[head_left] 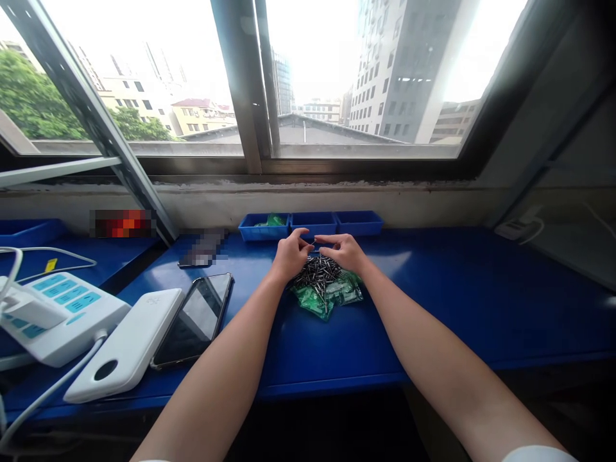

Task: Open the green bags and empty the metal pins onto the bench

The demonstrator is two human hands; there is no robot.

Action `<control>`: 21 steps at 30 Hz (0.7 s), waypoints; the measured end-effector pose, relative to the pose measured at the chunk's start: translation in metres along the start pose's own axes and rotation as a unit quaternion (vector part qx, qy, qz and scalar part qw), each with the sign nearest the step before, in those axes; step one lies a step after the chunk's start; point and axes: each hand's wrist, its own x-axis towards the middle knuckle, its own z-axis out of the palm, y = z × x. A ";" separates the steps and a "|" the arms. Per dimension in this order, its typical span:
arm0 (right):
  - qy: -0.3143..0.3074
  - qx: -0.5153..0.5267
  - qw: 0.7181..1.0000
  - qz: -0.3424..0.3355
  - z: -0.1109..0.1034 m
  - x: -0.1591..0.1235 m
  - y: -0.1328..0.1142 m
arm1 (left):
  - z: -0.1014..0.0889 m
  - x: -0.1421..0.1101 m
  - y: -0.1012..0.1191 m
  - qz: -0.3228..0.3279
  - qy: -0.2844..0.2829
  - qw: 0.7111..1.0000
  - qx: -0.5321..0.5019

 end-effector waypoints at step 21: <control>0.084 -0.305 0.927 0.200 -0.042 0.022 0.054 | 0.007 0.006 -0.029 -0.075 -0.085 0.975 0.189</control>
